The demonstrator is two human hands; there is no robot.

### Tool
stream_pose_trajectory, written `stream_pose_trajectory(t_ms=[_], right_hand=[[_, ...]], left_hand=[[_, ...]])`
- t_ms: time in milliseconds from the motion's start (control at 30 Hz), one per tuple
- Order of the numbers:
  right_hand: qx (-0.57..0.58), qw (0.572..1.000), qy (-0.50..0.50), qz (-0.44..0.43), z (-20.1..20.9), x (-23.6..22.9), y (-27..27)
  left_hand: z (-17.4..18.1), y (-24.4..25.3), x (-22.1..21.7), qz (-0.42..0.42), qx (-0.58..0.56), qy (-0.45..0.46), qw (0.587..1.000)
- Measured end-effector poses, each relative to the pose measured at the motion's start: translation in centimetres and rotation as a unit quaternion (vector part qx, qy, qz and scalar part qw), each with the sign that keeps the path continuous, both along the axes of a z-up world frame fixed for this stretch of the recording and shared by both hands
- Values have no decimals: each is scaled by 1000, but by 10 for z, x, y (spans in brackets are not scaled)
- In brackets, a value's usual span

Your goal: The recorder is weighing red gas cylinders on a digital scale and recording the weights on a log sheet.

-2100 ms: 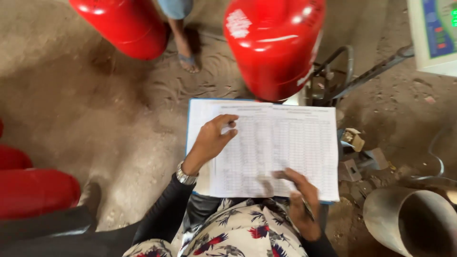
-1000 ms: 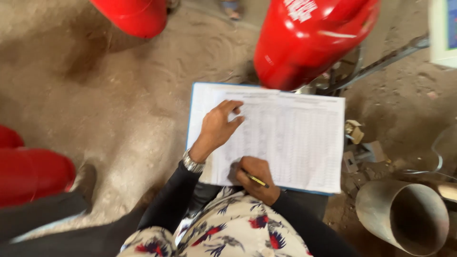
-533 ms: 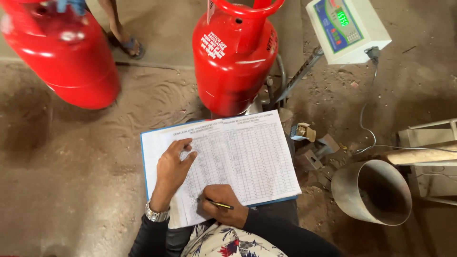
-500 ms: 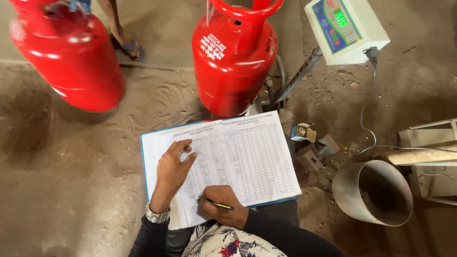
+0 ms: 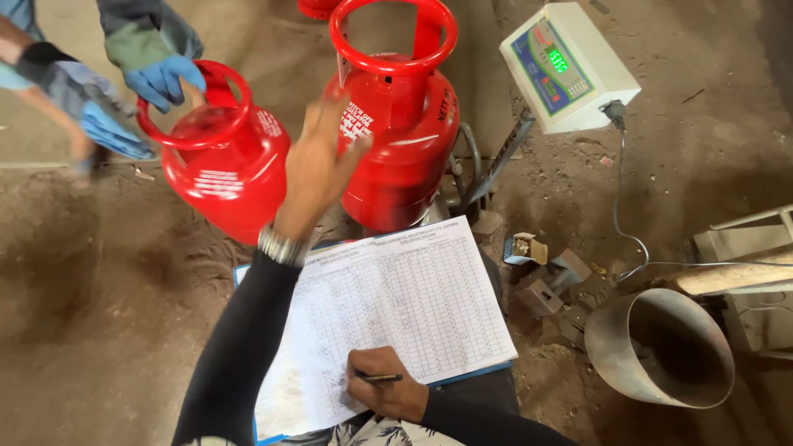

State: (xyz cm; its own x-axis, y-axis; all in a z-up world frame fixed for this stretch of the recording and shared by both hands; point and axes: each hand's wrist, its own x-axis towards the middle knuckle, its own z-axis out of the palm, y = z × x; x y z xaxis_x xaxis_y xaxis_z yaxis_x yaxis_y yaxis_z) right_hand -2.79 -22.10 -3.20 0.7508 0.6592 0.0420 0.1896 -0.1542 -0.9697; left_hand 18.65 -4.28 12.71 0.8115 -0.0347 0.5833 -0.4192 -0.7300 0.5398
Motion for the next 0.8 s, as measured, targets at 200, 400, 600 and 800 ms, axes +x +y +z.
stream_pose_trajectory(t_ms=[200, 400, 600, 800], right_hand=[[25, 1000, -1, 12, 1, 0, 1], [38, 999, 20, 7, 3, 0, 1], [35, 999, 27, 12, 5, 0, 0], [23, 999, 37, 18, 7, 0, 0]], left_hand=[[9, -21, 96, 13, 90, -11, 996], [-2, -24, 111, 36, 168, 24, 985], [-4, -26, 109, 36, 152, 22, 987], [2, -26, 104, 27, 128, 32, 991]])
